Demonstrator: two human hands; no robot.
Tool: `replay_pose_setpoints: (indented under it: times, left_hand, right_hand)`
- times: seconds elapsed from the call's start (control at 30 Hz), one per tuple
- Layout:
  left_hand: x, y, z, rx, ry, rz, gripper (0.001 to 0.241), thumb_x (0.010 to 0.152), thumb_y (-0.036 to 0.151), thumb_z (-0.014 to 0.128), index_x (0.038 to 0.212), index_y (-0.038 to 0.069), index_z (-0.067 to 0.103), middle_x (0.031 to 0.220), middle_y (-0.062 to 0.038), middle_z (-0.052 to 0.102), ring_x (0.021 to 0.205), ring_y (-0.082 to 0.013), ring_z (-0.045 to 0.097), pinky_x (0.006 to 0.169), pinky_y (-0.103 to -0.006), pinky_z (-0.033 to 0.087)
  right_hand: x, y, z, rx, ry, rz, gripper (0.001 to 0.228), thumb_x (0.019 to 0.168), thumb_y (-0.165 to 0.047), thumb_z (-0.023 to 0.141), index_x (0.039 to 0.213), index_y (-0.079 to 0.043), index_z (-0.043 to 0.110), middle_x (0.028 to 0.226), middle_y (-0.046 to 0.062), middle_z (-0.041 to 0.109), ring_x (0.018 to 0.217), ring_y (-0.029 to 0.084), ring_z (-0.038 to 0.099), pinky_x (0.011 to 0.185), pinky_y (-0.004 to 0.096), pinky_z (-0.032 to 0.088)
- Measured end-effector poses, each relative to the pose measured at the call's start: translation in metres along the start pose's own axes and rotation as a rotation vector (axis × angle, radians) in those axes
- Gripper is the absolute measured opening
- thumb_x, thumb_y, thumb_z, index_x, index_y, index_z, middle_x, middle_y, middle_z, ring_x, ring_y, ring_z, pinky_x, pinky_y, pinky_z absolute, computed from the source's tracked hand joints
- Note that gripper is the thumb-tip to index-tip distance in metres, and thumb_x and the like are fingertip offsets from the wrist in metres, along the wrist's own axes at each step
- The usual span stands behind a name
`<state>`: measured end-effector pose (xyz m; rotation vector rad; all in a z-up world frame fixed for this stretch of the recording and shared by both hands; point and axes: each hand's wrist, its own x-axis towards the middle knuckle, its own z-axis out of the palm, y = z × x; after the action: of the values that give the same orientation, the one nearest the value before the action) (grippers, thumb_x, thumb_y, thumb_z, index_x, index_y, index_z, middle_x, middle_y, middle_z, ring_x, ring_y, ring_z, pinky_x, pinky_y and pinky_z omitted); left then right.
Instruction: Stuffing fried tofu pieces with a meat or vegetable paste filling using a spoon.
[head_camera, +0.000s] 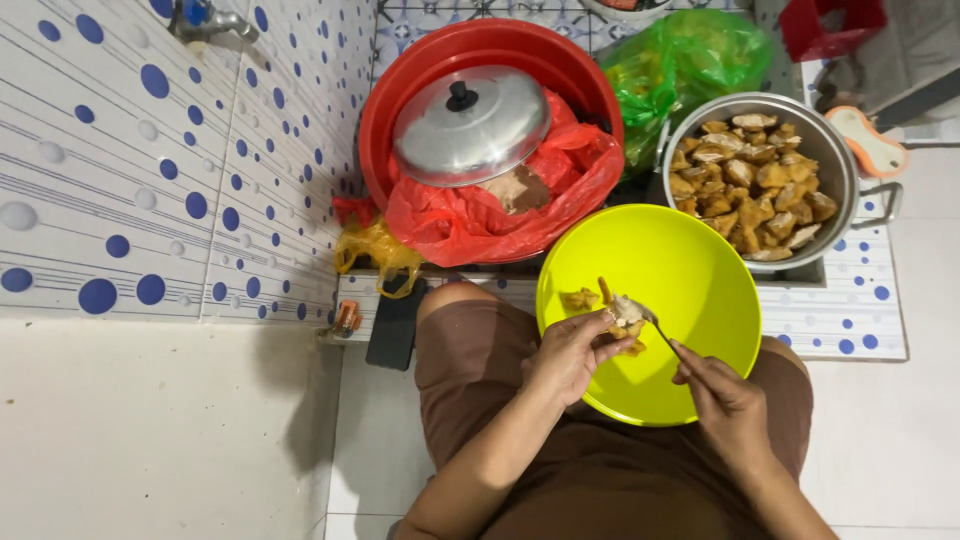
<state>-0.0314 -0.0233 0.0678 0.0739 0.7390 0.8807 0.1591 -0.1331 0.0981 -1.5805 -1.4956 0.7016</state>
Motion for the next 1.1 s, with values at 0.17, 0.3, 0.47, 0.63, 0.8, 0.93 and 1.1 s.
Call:
replay_pose_setpoints:
  times: [0.17, 0.3, 0.47, 0.63, 0.8, 0.93, 1.1]
  left_hand:
    - [-0.023, 0.003, 0.012, -0.030, -0.032, 0.023, 0.009, 0.094, 0.002, 0.073, 0.087, -0.004, 0.072, 0.095, -0.017, 0.075, 0.094, -0.0349, 0.076, 0.090, -0.0473, 0.067]
    - [-0.025, -0.001, 0.011, -0.065, -0.003, -0.047, 0.008, 0.096, -0.001, 0.066, 0.093, -0.008, 0.069, 0.099, -0.021, 0.074, 0.095, -0.0314, 0.074, 0.092, -0.0480, 0.066]
    - [-0.029, -0.004, 0.007, -0.103, -0.006, -0.129, 0.012, 0.098, -0.001, 0.062, 0.106, -0.010, 0.065, 0.109, -0.022, 0.071, 0.104, -0.0289, 0.071, 0.093, -0.0463, 0.065]
    - [-0.034, -0.001, 0.006, -0.147, -0.027, -0.182, 0.015, 0.097, 0.000, 0.063, 0.108, -0.009, 0.065, 0.104, -0.019, 0.073, 0.099, -0.0256, 0.072, 0.092, -0.0417, 0.065]
    - [-0.032, 0.009, 0.011, -0.184, -0.011, 0.035, 0.029, 0.094, -0.002, 0.065, 0.120, -0.016, 0.064, 0.130, -0.032, 0.067, 0.115, -0.0409, 0.069, 0.091, -0.0422, 0.064]
    - [-0.043, 0.017, 0.022, 0.096, -0.030, 0.183, 0.031, 0.090, 0.006, 0.075, 0.116, -0.010, 0.072, 0.118, -0.023, 0.074, 0.105, -0.0299, 0.073, 0.091, -0.0391, 0.065]
    - [-0.036, -0.008, 0.012, 0.292, -0.064, 0.298, 0.039, 0.086, 0.002, 0.078, 0.123, -0.007, 0.071, 0.115, -0.019, 0.075, 0.097, -0.0196, 0.071, 0.089, -0.0305, 0.062]
  right_hand:
    - [-0.023, 0.000, 0.001, -0.238, 0.051, -0.180, 0.046, 0.099, 0.006, 0.061, 0.140, -0.014, 0.064, 0.097, 0.006, 0.070, 0.089, 0.014, 0.073, 0.089, 0.024, 0.054]
    - [-0.046, 0.026, 0.001, -0.500, 0.135, -0.201, 0.042, 0.105, -0.001, 0.061, 0.143, -0.019, 0.065, 0.102, 0.000, 0.065, 0.093, 0.014, 0.068, 0.084, 0.025, 0.050]
    - [-0.065, 0.040, -0.011, -0.649, 0.106, -0.231, 0.051, 0.102, 0.003, 0.060, 0.146, -0.022, 0.062, 0.103, 0.001, 0.062, 0.085, 0.021, 0.067, 0.070, 0.038, 0.054]
    - [-0.080, 0.033, -0.028, -0.621, 0.057, -0.239, 0.064, 0.096, 0.009, 0.059, 0.152, -0.024, 0.055, 0.104, 0.001, 0.060, 0.085, 0.020, 0.066, 0.072, 0.038, 0.057]
    - [-0.077, 0.027, -0.050, -0.878, 0.175, -0.292, 0.055, 0.091, -0.017, 0.075, 0.145, -0.028, 0.065, 0.086, -0.003, 0.057, 0.074, 0.011, 0.056, 0.103, 0.044, 0.047]
    - [-0.060, -0.027, -0.059, -0.126, 0.155, 0.130, 0.056, 0.085, 0.012, 0.064, 0.136, -0.012, 0.067, 0.129, 0.012, 0.073, 0.100, 0.015, 0.072, 0.104, 0.027, 0.056]
    - [-0.050, -0.068, -0.063, 0.211, 0.082, 0.437, 0.031, 0.093, -0.005, 0.068, 0.122, -0.005, 0.079, 0.081, 0.011, 0.081, 0.078, 0.013, 0.068, 0.084, 0.025, 0.056]
